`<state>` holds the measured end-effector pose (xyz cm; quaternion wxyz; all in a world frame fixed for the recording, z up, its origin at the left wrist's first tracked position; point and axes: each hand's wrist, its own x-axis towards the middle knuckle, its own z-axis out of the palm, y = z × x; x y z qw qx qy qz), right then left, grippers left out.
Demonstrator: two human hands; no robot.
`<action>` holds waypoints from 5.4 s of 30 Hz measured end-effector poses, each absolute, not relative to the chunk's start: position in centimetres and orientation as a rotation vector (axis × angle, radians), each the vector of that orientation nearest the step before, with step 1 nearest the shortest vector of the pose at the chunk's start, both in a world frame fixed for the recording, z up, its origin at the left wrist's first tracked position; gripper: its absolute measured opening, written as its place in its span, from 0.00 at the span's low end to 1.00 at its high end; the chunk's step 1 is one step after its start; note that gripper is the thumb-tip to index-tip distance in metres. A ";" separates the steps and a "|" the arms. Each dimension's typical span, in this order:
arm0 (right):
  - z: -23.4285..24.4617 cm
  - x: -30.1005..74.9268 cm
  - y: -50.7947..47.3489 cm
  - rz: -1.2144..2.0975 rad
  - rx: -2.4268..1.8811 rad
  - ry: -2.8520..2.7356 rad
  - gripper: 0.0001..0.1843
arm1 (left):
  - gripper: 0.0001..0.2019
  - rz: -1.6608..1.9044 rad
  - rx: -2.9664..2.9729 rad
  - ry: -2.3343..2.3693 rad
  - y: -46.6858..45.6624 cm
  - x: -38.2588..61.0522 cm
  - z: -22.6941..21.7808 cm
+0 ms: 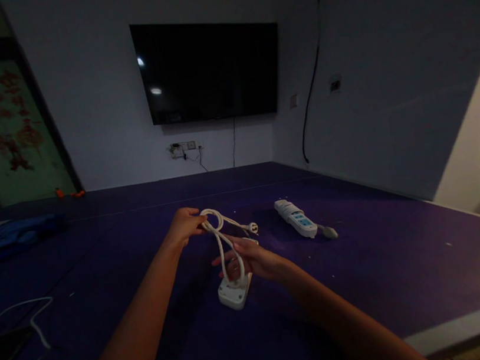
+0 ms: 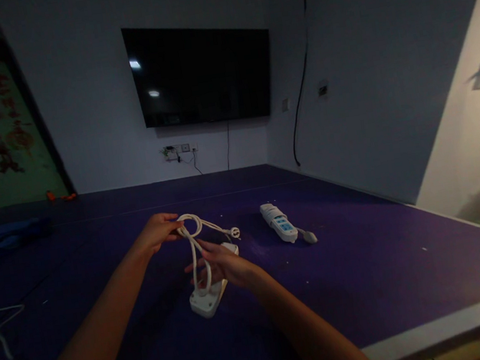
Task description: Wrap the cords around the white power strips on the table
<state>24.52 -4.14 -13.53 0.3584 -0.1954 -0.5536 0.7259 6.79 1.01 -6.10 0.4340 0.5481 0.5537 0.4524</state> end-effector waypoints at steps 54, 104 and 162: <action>-12.3 24.9 -3.3 1.387 -0.809 -1.194 0.17 | 0.22 0.826 2.793 1.081 -1.7 10.8 -7.2; -14.5 25.6 -3.6 -0.133 -0.782 -1.786 0.27 | 0.27 1.175 2.692 1.163 0.3 9.2 -7.6; -15.2 25.3 -3.6 -0.411 -0.812 -1.710 0.21 | 0.17 1.465 1.927 1.543 1.1 9.7 -8.5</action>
